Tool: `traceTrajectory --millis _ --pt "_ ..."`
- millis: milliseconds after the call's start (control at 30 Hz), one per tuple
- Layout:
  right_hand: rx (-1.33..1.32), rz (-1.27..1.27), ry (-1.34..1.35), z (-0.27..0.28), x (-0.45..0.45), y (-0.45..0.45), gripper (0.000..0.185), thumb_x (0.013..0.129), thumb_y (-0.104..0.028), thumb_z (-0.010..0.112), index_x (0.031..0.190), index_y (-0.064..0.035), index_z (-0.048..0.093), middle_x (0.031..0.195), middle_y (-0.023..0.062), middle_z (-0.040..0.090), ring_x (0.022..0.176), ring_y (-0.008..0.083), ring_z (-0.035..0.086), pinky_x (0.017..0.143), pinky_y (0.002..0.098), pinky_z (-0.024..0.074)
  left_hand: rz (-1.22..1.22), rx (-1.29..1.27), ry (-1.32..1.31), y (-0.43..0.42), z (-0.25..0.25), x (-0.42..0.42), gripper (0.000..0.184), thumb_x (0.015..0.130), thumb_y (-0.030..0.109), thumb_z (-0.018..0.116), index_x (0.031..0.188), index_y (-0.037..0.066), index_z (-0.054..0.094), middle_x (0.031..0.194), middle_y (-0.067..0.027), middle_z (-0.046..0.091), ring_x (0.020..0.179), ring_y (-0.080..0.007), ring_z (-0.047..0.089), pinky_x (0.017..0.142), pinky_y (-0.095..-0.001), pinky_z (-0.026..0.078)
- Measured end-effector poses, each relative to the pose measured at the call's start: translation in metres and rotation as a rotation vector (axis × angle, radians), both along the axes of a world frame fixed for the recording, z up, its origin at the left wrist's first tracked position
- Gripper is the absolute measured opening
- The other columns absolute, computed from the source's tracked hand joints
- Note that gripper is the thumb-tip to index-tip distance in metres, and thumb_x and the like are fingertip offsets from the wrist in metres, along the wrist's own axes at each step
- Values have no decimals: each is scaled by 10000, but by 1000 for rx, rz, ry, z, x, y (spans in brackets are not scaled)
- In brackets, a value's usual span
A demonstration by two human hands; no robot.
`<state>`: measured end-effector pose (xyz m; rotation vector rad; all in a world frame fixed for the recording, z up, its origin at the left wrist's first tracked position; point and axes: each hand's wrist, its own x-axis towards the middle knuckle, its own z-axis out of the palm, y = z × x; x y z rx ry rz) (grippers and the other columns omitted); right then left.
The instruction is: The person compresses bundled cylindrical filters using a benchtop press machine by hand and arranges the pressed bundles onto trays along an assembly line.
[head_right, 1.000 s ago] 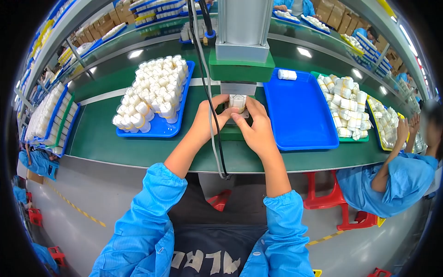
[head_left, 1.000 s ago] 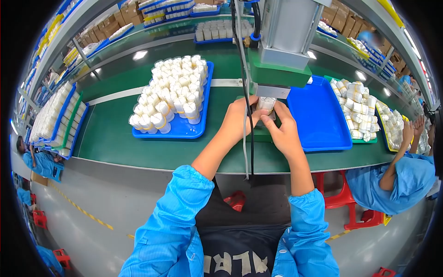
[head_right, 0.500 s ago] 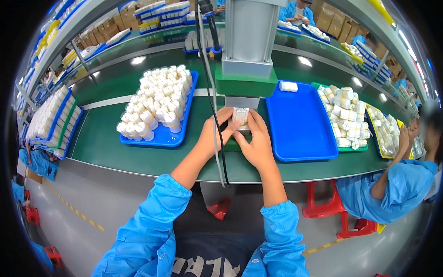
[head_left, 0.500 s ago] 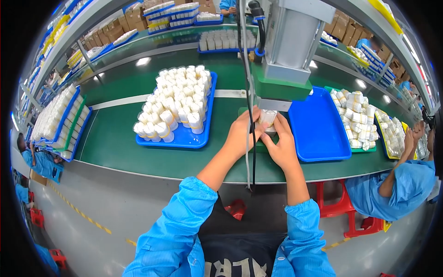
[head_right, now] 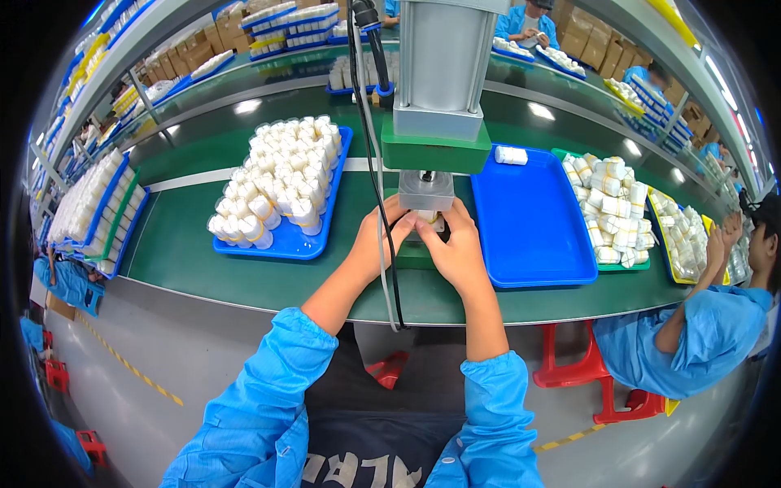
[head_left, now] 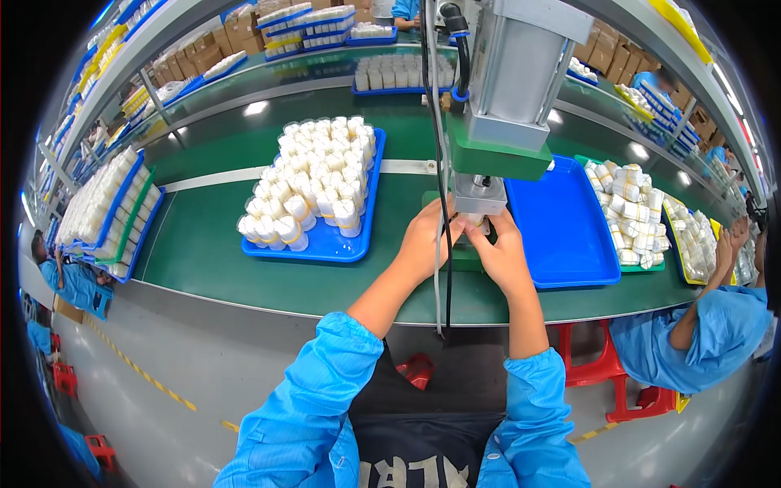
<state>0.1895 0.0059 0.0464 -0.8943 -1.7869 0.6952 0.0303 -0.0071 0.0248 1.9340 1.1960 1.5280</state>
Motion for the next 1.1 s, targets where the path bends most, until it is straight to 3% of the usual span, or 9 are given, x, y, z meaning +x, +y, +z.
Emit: traceTrajectory --millis 400,533,600,733,833,933,1100 --pt "51 -111 -6 -5 -3 2 322 800 -147 738 1082 -9 665 1082 133 654 933 317 643 828 374 502 31 -28 -154 0 -8 6 312 996 156 509 1193 -58 623 1264 -227 615 1218 -392 553 1041 -430 427" --pt "24 -115 32 -7 -6 1 323 798 -154 739 1082 -17 668 1077 130 656 943 317 644 831 377 499 41 -42 -93 -1 -7 5 296 985 130 513 1193 -45 630 1264 -225 615 1220 -391 552 1036 -428 434" --pt "23 -99 39 -5 -5 0 327 797 -154 741 1086 -20 669 1073 129 656 947 316 643 834 379 498 92 9 -77 -12 2 4 280 938 65 547 1184 -42 629 1264 -225 612 1212 -386 557 1026 -427 443" --pt "40 -92 36 -4 -4 0 342 794 -149 746 1105 -29 671 1077 121 662 943 322 638 836 385 497 520 326 169 -44 19 -25 396 811 -32 588 1200 17 641 1209 -172 612 1136 -340 567 1007 -405 425" --pt "8 -90 63 -8 -4 2 356 788 -167 754 1109 -36 672 1106 112 659 942 324 628 846 381 492 895 231 309 -62 20 -49 431 826 98 689 1243 49 591 1260 -154 475 1170 -335 459 1007 -448 382" --pt "-45 -91 12 -8 -3 2 373 795 -204 756 1133 -67 678 1181 103 640 1043 326 592 909 391 464 964 100 376 -60 6 -68 481 807 130 729 1252 52 562 1256 -159 468 1172 -354 464 1005 -449 384" --pt "-8 -151 18 -12 -5 2 354 795 -202 753 1105 -46 679 1150 99 648 1009 317 605 919 380 454 815 -20 262 -58 -3 -78 519 815 135 721 1263 18 488 1222 -188 499 1131 -399 515 930 -459 435"
